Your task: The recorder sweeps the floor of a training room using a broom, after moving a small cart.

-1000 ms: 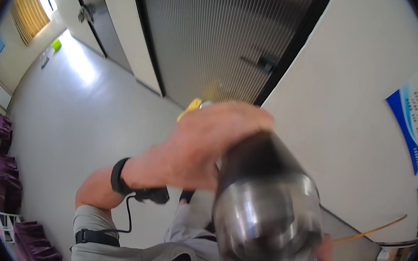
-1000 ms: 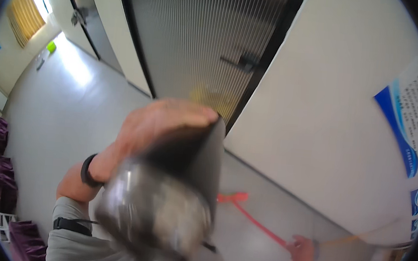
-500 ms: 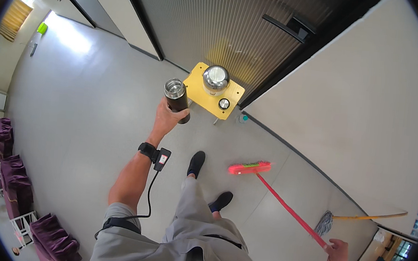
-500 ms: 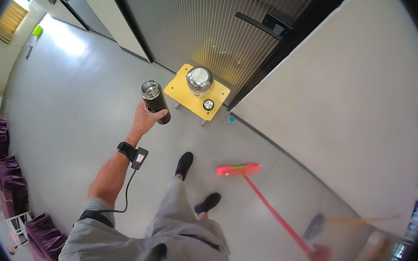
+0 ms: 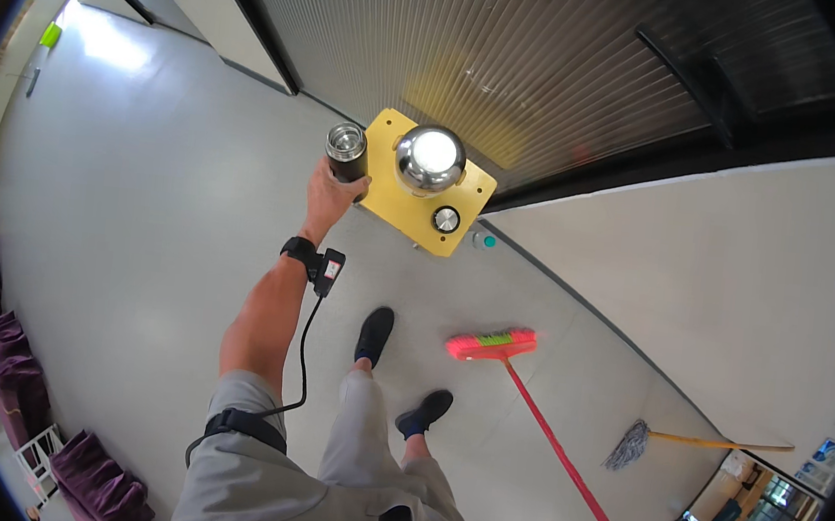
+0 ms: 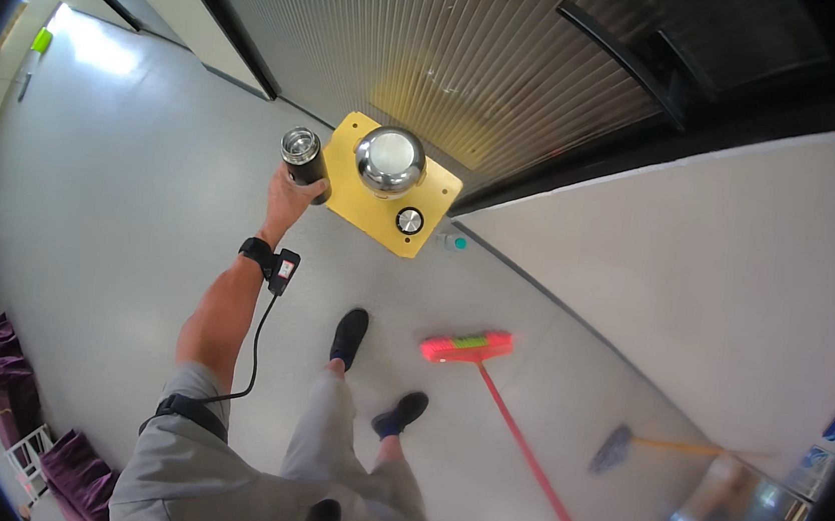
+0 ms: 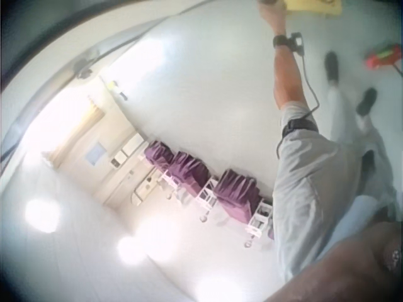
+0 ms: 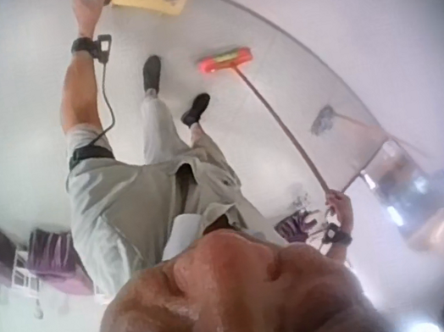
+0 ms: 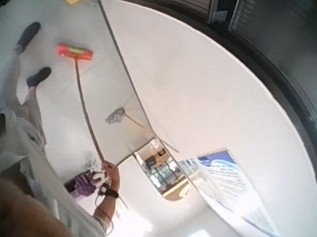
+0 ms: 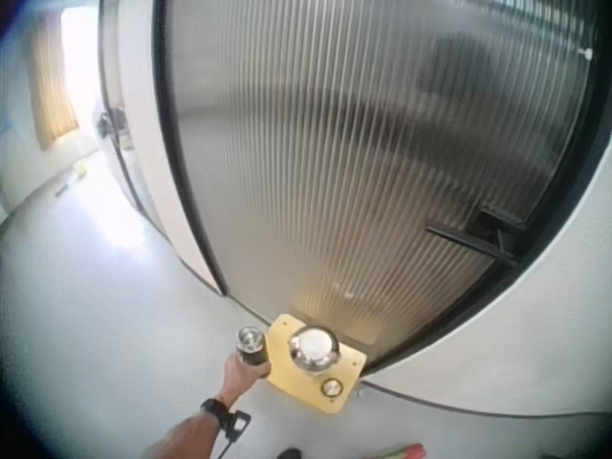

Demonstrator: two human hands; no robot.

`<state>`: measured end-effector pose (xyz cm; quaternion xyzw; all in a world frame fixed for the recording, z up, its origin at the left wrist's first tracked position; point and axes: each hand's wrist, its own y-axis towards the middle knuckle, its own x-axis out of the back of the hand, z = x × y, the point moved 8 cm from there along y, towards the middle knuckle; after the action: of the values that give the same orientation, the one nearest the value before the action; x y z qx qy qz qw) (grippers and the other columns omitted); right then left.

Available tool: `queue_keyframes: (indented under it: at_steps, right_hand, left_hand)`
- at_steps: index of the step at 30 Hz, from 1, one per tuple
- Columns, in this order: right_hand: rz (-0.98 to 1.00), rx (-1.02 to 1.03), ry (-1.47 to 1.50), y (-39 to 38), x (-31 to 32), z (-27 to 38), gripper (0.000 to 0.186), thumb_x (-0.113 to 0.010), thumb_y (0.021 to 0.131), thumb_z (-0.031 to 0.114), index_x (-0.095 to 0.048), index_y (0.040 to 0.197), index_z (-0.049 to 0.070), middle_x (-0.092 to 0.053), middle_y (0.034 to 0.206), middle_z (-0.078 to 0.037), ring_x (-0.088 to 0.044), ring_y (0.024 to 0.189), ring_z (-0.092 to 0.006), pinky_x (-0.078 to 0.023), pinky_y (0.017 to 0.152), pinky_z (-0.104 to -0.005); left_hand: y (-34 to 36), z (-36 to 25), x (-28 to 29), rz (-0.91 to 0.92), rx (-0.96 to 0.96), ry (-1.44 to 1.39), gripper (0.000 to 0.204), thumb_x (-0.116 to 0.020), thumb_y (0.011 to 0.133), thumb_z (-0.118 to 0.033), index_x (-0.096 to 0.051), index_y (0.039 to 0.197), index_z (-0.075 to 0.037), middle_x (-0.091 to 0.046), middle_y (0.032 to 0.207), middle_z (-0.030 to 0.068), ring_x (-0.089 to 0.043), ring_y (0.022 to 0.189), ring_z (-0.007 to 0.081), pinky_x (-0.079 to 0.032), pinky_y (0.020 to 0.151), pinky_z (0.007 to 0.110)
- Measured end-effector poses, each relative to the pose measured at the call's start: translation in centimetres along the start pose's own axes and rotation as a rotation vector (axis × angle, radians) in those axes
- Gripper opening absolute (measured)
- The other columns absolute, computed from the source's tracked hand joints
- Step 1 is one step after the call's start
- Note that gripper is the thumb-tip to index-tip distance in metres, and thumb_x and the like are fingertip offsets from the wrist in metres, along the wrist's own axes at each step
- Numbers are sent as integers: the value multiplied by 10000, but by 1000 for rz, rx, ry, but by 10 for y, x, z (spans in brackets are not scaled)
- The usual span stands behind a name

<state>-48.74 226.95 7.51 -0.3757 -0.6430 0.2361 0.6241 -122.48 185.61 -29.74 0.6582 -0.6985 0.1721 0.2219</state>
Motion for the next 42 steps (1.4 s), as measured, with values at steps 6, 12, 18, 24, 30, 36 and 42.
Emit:
queue_keyframes:
  at_steps: [6, 12, 18, 24, 30, 36, 42]
  right_hand:
    - [38, 33, -91, -17, -12, 28, 316, -585, 833, 157, -648, 1091, -15, -617, 687, -28, -472, 484, -82, -355, 424, -234]
    - [35, -104, 20, -6, -5, -4, 249, -583, 845, 77, -642, 1063, -28, -601, 668, -25, -499, 501, -88, -381, 426, -225]
    - [76, -58, -67, 0, -5, 1, 250, -571, 850, 31, -624, 1086, -31, -605, 687, -36, -511, 484, -95, -404, 403, -241]
    - [86, -70, 23, -1, 3, -16, 405, -684, 814, 173, -602, 1183, 27, -631, 718, -60, -566, 504, -135, -443, 403, -243]
    - [-27, 147, -151, 41, 4, -79, 193, -643, 732, 85, -698, 880, -27, -609, 555, -58, -524, 397, -103, -389, 354, -249]
    - [-22, 101, 138, 18, -24, -55, 332, -665, 742, 124, -660, 1030, -41, -635, 622, -77, -495, 388, -88, -372, 350, -231]
    - [114, 226, 316, 11, -65, -110, 436, -672, 733, 116, -604, 1129, -55, -623, 641, -68, -533, 469, -94, -394, 407, -239]
  left_hand:
    - [28, 16, -45, 51, -27, -49, 528, -807, 631, -220, -571, 1045, 6, -667, 943, 161, -654, 871, 295, -508, 774, 368]
    - [28, 31, -71, 86, 29, -154, 492, -805, 651, -157, -574, 1061, -14, -676, 957, 129, -658, 902, 241, -508, 787, 330]
    - [26, 25, -72, 133, -6, -174, 481, -801, 668, -137, -571, 1077, -31, -675, 1003, 112, -651, 932, 214, -503, 802, 318]
    - [28, 31, -85, 213, -87, -190, 580, -817, 656, -151, -531, 1141, -16, -654, 1042, 123, -633, 963, 237, -494, 834, 334]
    - [-12, 55, -87, 286, 132, -100, 730, -827, 654, -193, -443, 1236, 26, -572, 1142, 183, -588, 1008, 301, -491, 849, 370]
    - [-143, 91, -79, 534, 50, 213, 511, -796, 689, -256, -580, 1064, 15, -630, 854, 123, -607, 825, 257, -492, 744, 365]
    - [-367, 9, -133, 1248, 129, 246, 328, -648, 746, -274, -668, 945, -14, -662, 951, 154, -656, 810, 233, -512, 747, 358]
